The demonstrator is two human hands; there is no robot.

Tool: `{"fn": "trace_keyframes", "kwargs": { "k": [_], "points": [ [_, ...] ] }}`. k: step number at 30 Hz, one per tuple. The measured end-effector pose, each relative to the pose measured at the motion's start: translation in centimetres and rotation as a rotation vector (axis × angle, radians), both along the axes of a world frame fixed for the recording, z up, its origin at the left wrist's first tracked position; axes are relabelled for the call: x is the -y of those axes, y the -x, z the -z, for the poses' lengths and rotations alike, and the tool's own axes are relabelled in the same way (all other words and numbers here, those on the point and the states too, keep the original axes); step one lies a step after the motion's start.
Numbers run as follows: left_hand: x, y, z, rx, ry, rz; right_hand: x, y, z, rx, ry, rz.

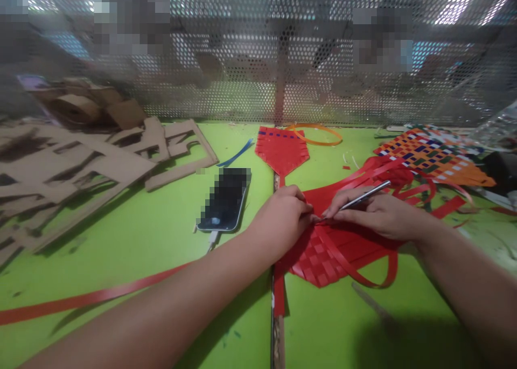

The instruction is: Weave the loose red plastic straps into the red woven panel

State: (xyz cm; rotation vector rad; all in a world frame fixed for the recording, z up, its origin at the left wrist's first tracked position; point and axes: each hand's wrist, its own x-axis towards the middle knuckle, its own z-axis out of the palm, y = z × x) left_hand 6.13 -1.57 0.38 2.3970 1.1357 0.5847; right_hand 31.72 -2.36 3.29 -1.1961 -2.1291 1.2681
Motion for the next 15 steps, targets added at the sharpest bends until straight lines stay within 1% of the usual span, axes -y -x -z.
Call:
{"fn": "trace_keyframes", "kwargs": {
  "k": [6,10,15],
  "points": [
    [0.13,-0.07,-0.09,-0.007,0.007,0.004,0.0,-0.28,-0.19,0.024,0.016,-0.022],
    [0.18,-0.06,-0.15,-0.006,0.015,0.008,-0.07,-0.42,-0.35,0.018,0.005,-0.027],
    [0.14,-0.08,-0.12,-0.005,0.016,0.005,-0.24,-0.61,-0.66,0.066,-0.02,-0.022]
  ]
}}
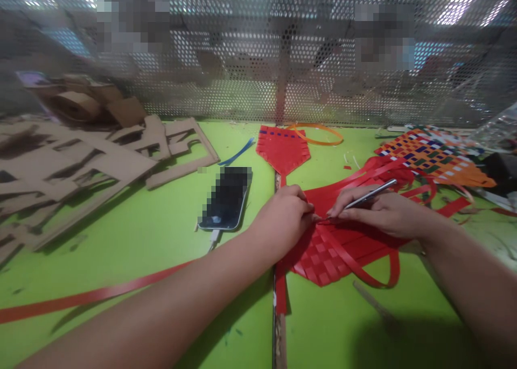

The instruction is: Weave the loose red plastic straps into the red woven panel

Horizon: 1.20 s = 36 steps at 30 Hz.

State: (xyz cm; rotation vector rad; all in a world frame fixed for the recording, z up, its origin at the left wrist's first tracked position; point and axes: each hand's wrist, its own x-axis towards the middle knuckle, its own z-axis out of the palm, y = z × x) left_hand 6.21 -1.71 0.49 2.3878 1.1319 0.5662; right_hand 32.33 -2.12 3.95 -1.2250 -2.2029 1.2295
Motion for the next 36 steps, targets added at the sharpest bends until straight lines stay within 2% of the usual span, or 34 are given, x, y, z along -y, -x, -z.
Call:
{"fn": "trace_keyframes", "kwargs": {
  "k": [4,13,26,36],
  "points": [
    [0.1,-0.1,-0.1,-0.018,-0.002,-0.015,0.1,-0.2,-0.1,0.012,-0.037,0.046],
    [0.2,0.0,0.2,-0.027,-0.071,-0.002,0.5,0.0,0.5,-0.016,0.005,0.064],
    [-0.2,0.0,0.2,0.024,-0.009,0.004,0.5,0.3,0.4,-0.03,-0.002,0.035],
    [0.1,-0.1,0.0,0.015,-0.009,0.011,0.3,-1.4,0.2,0.046,-0.082,0.024]
  ]
}}
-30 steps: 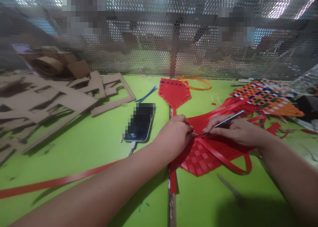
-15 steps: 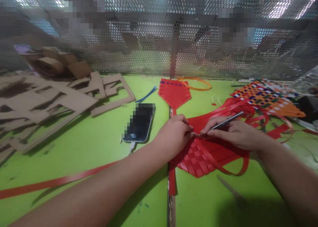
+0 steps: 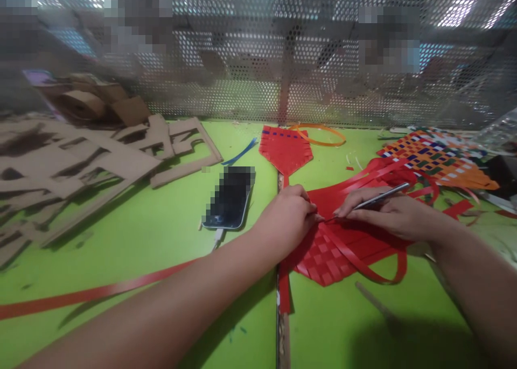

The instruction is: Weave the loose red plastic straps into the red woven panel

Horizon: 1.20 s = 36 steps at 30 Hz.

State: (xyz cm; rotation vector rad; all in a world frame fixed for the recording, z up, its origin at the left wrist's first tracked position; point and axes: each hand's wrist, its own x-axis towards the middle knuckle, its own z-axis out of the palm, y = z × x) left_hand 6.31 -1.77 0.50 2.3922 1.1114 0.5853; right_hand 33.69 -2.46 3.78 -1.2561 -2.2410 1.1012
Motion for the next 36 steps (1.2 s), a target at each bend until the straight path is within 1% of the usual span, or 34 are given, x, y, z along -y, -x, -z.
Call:
{"fn": "trace_keyframes", "kwargs": {
  "k": [5,7,11,18,25,28,31,36],
  "points": [
    [-0.1,0.1,0.2,0.023,-0.014,0.005,0.0,-0.1,0.8,-0.097,-0.084,0.061],
    [-0.2,0.1,0.3,0.038,-0.023,0.011,0.1,0.2,1.1,-0.121,-0.068,0.039],
    [-0.5,0.2,0.4,0.043,-0.025,0.016,0.1,1.0,1.3,-0.093,-0.043,0.005],
    [-0.4,0.2,0.2,0.031,-0.011,0.008,0.0,0.8,1.3,-0.08,-0.009,0.001],
    [-0.4,0.0,-0.2,0.007,0.022,0.01,0.0,-0.2,1.1,-0.031,-0.022,0.033],
    [-0.3,0.1,-0.1,0.015,0.008,0.012,-0.1,-0.4,1.4,-0.07,-0.042,0.056],
    [-0.3,0.1,0.0,0.022,0.001,0.012,-0.1,0.0,1.4,-0.114,-0.042,0.05],
    [-0.3,0.2,0.1,0.025,-0.002,0.001,-0.1,1.1,1.2,-0.099,-0.016,0.018]
  ]
}}
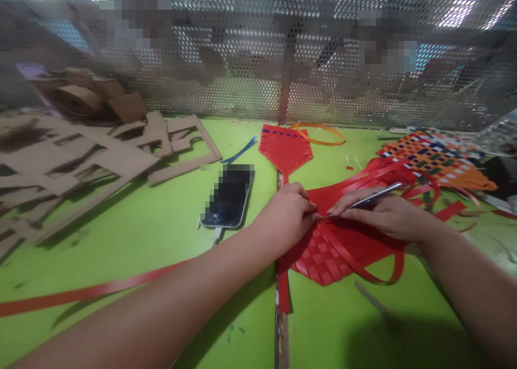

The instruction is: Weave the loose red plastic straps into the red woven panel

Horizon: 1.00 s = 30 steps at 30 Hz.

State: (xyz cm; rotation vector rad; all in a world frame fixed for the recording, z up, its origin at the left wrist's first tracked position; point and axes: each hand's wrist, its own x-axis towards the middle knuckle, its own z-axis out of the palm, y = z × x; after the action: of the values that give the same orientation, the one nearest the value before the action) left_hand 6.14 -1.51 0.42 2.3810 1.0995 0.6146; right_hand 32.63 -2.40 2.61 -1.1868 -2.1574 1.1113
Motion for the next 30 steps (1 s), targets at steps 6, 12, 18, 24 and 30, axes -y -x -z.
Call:
{"fn": "trace_keyframes", "kwargs": {
  "k": [6,12,18,24,30],
  "points": [
    [-0.2,0.1,0.1,0.022,-0.007,0.022,-0.2,0.0,0.2,0.002,0.0,0.004],
    [-0.2,0.0,0.0,0.002,0.004,0.019,-0.2,-0.8,0.1,0.021,-0.008,-0.014],
    [0.0,0.0,-0.1,0.01,0.014,0.015,0.0,-0.9,0.2,-0.052,0.034,0.036],
    [0.1,0.0,-0.2,-0.001,0.023,0.008,-0.1,0.1,0.0,0.004,0.004,-0.005],
    [0.1,0.0,-0.3,-0.003,0.015,0.01,0.0,-0.4,-0.2,-0.007,0.057,0.046]
  ]
}}
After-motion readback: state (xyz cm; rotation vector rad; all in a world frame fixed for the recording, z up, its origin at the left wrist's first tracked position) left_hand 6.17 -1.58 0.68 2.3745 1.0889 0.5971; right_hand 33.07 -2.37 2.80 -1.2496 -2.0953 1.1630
